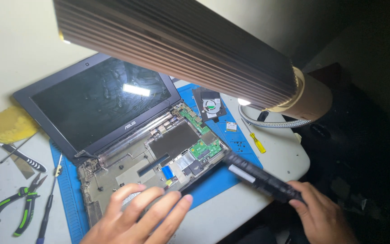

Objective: Removing the motherboard and other internal components from a laptop chassis during a repair process.

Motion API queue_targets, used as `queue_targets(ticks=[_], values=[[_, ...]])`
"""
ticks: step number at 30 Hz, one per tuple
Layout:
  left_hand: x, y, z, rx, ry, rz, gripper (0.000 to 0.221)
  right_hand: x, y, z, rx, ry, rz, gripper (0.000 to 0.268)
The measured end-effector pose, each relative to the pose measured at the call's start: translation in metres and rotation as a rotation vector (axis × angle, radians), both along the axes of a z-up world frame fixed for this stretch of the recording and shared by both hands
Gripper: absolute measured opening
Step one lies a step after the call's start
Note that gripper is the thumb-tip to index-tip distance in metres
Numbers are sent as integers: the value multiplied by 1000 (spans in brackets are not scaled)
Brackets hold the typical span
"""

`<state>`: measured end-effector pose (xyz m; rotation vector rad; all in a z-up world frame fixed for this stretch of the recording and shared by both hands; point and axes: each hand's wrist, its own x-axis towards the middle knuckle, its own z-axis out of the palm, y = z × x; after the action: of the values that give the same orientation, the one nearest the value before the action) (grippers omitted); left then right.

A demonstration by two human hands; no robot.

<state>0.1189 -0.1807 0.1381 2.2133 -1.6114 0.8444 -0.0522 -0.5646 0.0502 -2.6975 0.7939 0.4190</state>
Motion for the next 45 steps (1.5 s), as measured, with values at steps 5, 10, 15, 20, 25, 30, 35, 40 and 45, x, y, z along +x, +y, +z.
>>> queue_targets(ticks=[5,10,15,20,25,30,35,40,45], values=[[-17,28,-25,-49,102,320,37,15,-49,-24,-21,-288,-107,46],[-25,48,-54,-41,185,482,76,70,-50,-19,-62,-306,-73,44],[-20,66,-76,-28,67,425,65,120,-23,-10,-17,-263,-44,42],[-25,78,-78,12,182,466,61,163,-20,-22,48,-286,-68,30],[-29,86,-85,36,246,523,61,194,-29,-46,12,-221,-153,41],[-24,96,-89,37,281,505,57,212,-46,-84,-150,-369,34,40],[-12,106,-71,-92,397,467,58,217,-35,-74,-73,-347,-11,59],[4,118,-60,-366,583,524,46,209,-20,-58,-29,-428,7,60],[36,124,-71,-778,893,683,44,194,-13,-45,1,-461,-28,48]])
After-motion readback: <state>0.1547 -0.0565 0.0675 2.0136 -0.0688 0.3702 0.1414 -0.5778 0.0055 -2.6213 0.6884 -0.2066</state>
